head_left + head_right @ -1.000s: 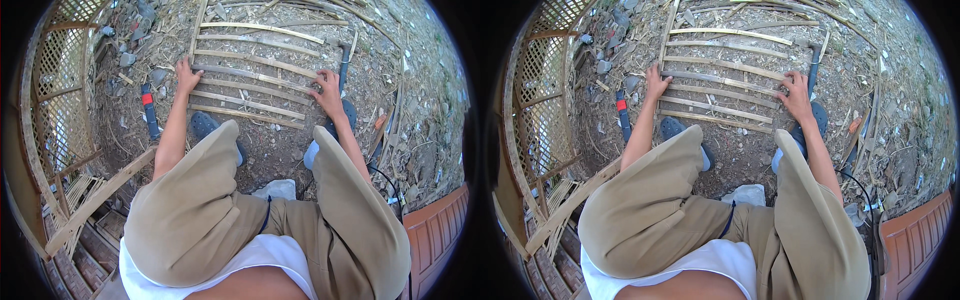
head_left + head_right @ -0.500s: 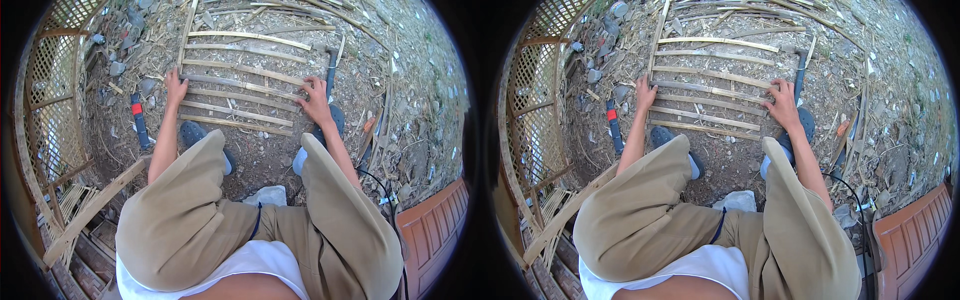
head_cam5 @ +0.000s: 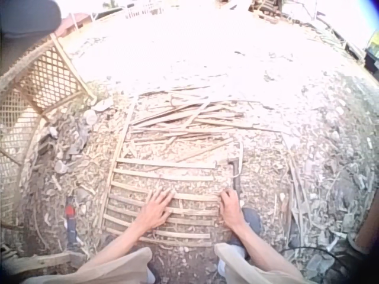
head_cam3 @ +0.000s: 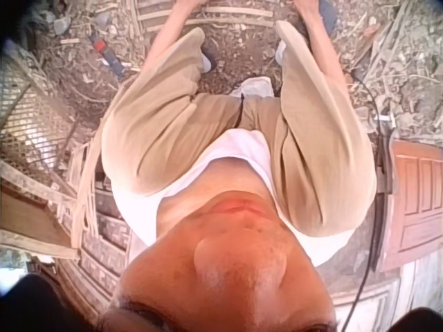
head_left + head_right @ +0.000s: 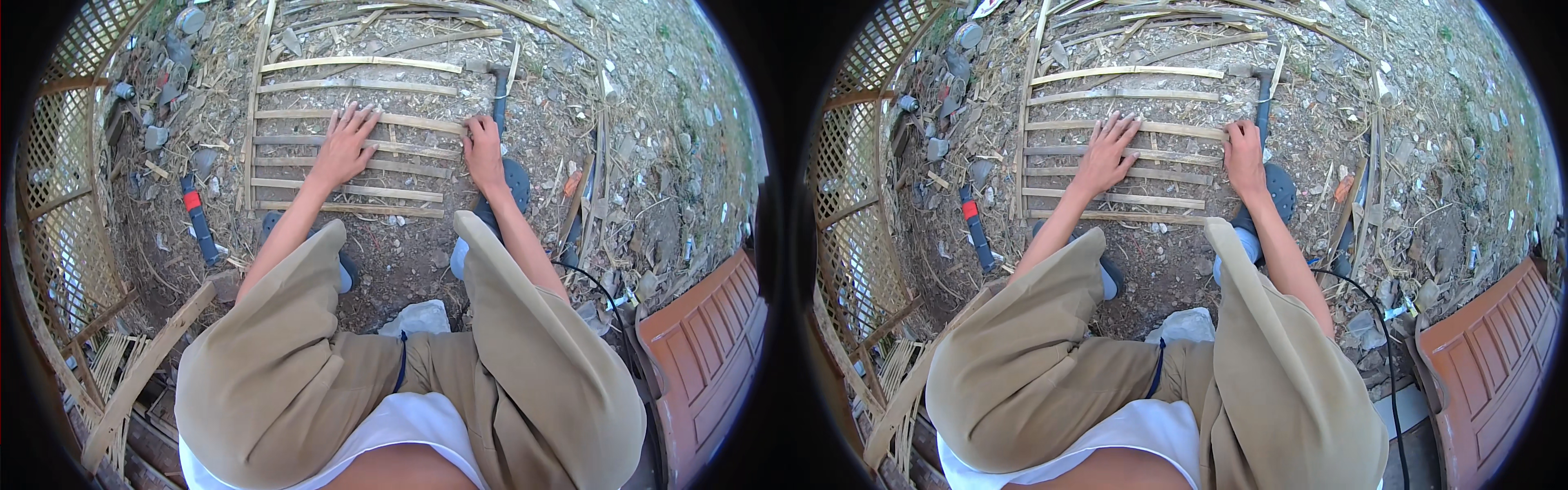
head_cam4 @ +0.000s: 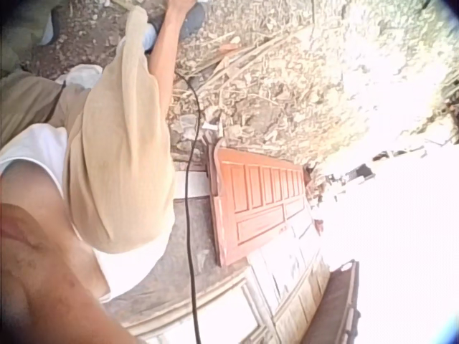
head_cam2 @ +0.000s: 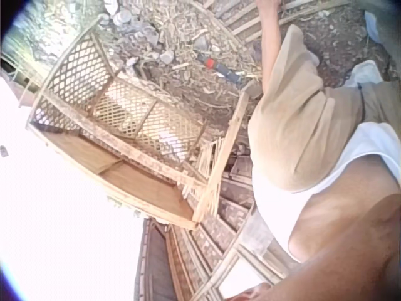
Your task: The person constructs a small lattice frame by positioning thin bamboo strips and securing them with a hammer and nails.
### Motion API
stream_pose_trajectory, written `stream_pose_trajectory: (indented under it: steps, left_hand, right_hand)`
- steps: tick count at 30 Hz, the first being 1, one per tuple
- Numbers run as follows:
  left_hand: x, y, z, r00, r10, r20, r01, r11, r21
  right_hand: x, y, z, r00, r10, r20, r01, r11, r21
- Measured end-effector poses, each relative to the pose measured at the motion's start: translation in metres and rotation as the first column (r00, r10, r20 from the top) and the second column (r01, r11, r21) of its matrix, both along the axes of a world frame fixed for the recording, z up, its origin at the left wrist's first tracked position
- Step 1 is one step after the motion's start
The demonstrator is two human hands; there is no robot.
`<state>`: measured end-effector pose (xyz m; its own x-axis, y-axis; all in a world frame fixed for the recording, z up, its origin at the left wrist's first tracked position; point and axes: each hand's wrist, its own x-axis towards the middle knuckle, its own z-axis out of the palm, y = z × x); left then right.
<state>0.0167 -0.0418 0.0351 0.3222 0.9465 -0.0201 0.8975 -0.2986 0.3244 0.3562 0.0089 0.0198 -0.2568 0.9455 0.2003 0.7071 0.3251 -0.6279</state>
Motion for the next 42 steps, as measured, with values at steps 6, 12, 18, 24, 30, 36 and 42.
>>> stream_pose_trajectory:
  steps: [6,12,18,24,30,36,42]
  left_hand:
    - [0.001,-0.001,-0.006,0.998,-0.001,-0.069,0.002,1.0,0.004]
    - [0.003,-0.004,-0.011,0.993,0.001,-0.115,0.006,0.998,0.059]
    - [0.004,-0.007,-0.018,0.992,0.006,-0.125,0.0,0.999,0.052]
    - [0.004,-0.008,-0.023,0.991,0.013,-0.134,-0.006,0.999,0.052]
    - [0.005,-0.01,-0.024,0.993,0.017,-0.114,-0.009,0.998,0.07]
    - [0.005,-0.011,-0.028,0.989,0.03,-0.142,-0.022,0.998,0.061]
    - [0.005,-0.011,-0.026,0.992,0.031,-0.123,-0.024,0.998,0.058]
  right_hand:
    - [0.002,0.0,-0.004,1.0,-0.003,0.021,0.003,1.0,-0.027]
    - [0.003,0.001,-0.002,0.997,-0.037,-0.066,0.03,0.993,-0.113]
    - [0.004,0.003,-0.006,0.991,-0.063,-0.122,0.045,0.989,-0.14]
    - [0.003,0.003,-0.008,0.989,-0.067,-0.132,0.049,0.99,-0.134]
    - [0.004,0.002,-0.01,0.998,-0.039,-0.05,0.037,0.999,-0.04]
    - [0.005,0.002,-0.013,0.999,-0.029,-0.036,0.029,1.0,-0.008]
    - [0.005,0.003,-0.01,0.999,-0.028,-0.034,0.027,0.999,-0.042]
